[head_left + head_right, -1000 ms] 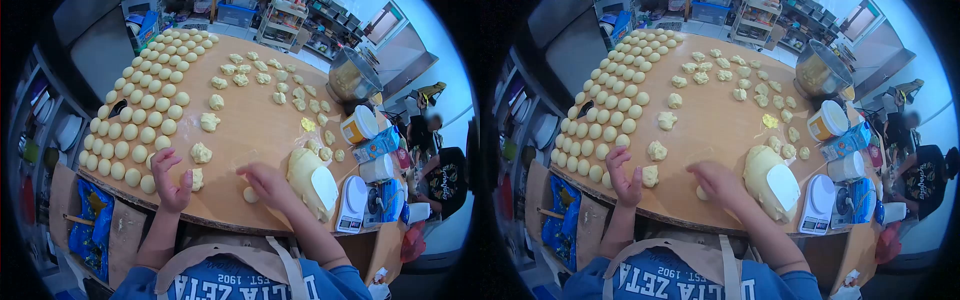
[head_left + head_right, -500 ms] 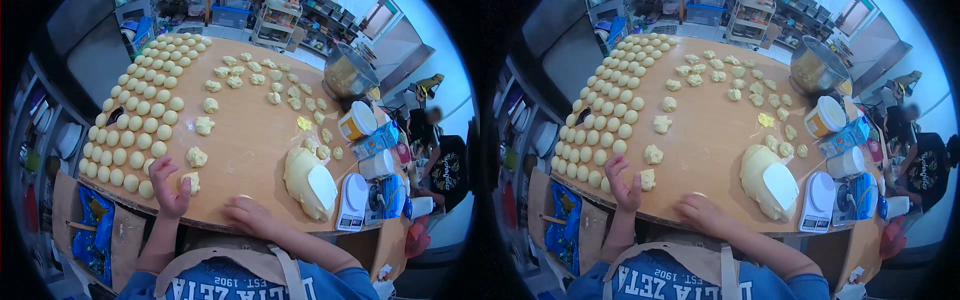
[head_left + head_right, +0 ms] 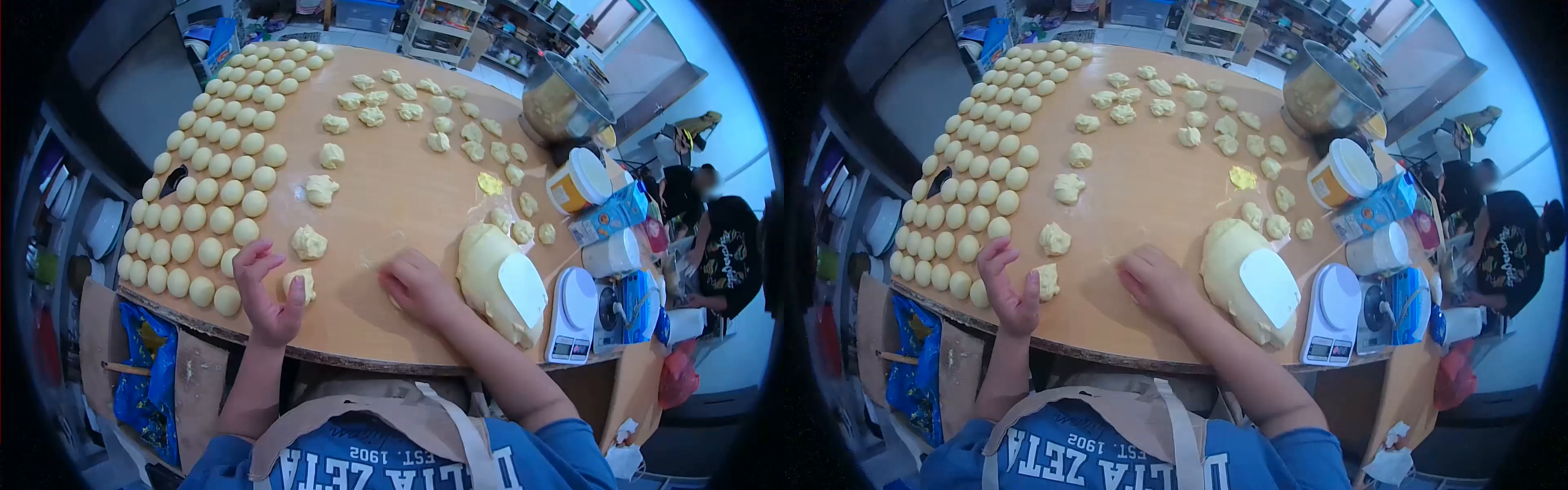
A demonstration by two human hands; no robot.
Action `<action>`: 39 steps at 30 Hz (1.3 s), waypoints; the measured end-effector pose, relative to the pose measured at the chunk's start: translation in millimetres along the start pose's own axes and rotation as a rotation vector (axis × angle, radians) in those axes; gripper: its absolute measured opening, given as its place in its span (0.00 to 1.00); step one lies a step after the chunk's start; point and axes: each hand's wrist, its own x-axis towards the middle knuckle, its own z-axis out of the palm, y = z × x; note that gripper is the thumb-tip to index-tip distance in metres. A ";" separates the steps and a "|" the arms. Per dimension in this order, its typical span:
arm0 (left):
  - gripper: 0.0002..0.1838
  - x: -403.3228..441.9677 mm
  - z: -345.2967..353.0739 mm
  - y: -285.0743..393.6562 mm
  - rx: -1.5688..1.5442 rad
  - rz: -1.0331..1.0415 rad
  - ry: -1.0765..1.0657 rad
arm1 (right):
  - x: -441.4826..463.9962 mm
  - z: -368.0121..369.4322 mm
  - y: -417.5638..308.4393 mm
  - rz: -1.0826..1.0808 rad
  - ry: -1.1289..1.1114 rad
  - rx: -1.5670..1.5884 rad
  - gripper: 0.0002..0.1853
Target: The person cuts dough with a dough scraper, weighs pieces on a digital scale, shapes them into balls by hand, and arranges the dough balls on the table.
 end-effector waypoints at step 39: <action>0.20 2.6 -4.1 0.8 -0.017 -0.032 -0.074 | 3.6 9.3 -17.8 0.038 -0.024 0.010 0.13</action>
